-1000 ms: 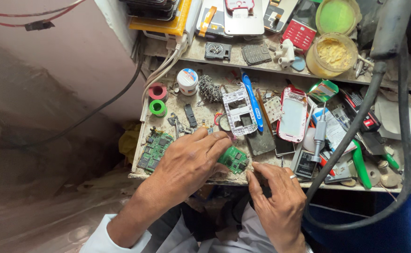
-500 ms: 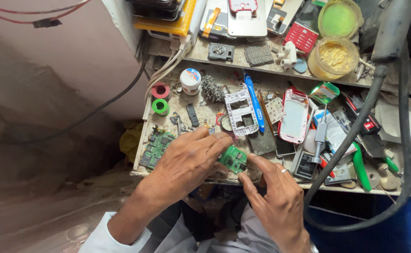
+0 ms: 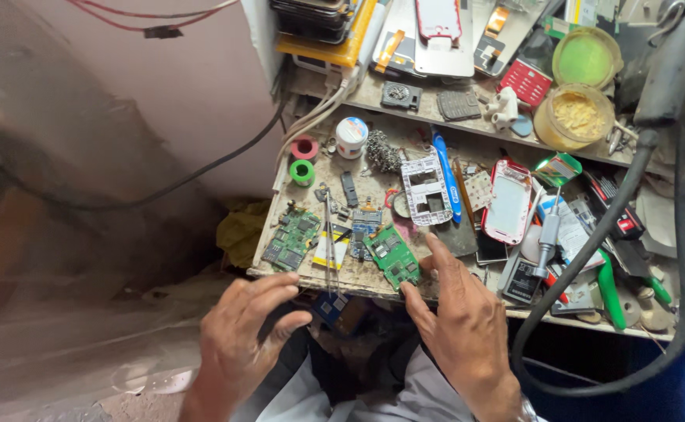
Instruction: The person uses tweezers to position small components on a green circuit board, then applies a hot air gun to reflow solder. They later use a multimeter to test continuity on the board.
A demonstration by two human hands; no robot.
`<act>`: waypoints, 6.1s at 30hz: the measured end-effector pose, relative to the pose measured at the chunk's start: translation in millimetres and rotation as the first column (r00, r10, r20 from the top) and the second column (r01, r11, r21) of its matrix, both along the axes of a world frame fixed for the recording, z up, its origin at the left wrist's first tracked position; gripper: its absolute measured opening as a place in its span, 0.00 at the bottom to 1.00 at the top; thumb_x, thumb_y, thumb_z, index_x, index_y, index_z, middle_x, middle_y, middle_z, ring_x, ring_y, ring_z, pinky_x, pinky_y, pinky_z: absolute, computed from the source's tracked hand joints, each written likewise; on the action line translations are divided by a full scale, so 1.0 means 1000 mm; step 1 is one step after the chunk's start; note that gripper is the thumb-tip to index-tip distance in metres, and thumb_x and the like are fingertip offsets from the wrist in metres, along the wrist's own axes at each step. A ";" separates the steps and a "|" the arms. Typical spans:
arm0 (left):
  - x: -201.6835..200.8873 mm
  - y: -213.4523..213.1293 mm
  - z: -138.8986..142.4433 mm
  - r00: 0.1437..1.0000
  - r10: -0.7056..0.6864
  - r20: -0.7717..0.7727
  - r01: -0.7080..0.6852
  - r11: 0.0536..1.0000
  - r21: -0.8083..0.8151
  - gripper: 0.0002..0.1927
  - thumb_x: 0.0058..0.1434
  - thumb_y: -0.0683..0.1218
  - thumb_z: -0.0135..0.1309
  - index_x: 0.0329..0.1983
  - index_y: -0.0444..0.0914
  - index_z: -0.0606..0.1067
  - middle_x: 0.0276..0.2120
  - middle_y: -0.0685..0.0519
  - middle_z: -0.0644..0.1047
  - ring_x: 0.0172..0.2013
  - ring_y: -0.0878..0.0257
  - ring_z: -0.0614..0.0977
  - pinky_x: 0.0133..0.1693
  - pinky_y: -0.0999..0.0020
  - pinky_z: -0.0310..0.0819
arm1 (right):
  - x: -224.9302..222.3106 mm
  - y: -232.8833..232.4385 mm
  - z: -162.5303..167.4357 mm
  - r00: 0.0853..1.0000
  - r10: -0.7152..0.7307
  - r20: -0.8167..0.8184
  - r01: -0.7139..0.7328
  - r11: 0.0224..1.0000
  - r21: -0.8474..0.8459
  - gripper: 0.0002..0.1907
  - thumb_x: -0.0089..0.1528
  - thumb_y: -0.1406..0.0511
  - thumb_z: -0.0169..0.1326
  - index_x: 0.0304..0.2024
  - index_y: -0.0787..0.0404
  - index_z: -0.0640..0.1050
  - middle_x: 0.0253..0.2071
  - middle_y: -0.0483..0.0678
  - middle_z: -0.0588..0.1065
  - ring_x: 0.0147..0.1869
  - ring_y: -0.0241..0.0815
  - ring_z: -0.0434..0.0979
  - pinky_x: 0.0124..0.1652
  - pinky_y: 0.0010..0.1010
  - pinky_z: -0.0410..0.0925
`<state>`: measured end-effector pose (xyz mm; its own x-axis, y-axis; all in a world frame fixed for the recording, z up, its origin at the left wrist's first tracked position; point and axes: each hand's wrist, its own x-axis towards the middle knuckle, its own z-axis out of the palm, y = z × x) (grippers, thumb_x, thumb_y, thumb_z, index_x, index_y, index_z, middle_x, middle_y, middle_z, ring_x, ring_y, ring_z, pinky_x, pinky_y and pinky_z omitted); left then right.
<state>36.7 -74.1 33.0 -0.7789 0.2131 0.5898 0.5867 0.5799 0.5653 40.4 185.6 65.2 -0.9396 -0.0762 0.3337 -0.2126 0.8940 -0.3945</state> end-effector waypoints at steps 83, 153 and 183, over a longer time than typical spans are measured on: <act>0.200 0.017 -0.100 0.918 0.158 0.364 -0.180 0.983 0.027 0.09 0.55 0.41 0.60 0.39 0.39 0.80 0.37 0.49 0.81 0.40 0.52 0.81 0.43 0.59 0.75 | 0.070 0.032 -0.105 0.942 -0.309 -0.133 0.299 0.950 -0.088 0.33 0.55 0.51 0.65 0.55 0.63 0.74 0.49 0.63 0.76 0.53 0.66 0.76 0.51 0.50 0.70; 0.173 -0.063 0.034 0.724 -0.163 0.670 0.050 0.981 0.185 0.26 0.49 0.53 0.72 0.49 0.38 0.80 0.37 0.52 0.86 0.37 0.66 0.87 0.40 0.67 0.81 | 0.141 -0.064 -0.024 0.684 0.704 0.192 -0.529 0.659 -0.534 0.33 0.53 0.75 0.63 0.62 0.64 0.73 0.53 0.51 0.74 0.56 0.42 0.76 0.49 0.28 0.74; 0.168 -0.112 0.050 0.515 -0.484 0.707 0.064 0.845 0.531 0.16 0.53 0.48 0.69 0.41 0.34 0.82 0.31 0.53 0.83 0.34 0.68 0.82 0.38 0.71 0.78 | 0.124 -0.059 -0.020 0.401 0.805 0.437 -0.300 0.566 -0.768 0.14 0.67 0.63 0.58 0.51 0.65 0.82 0.36 0.52 0.81 0.38 0.43 0.79 0.41 0.32 0.72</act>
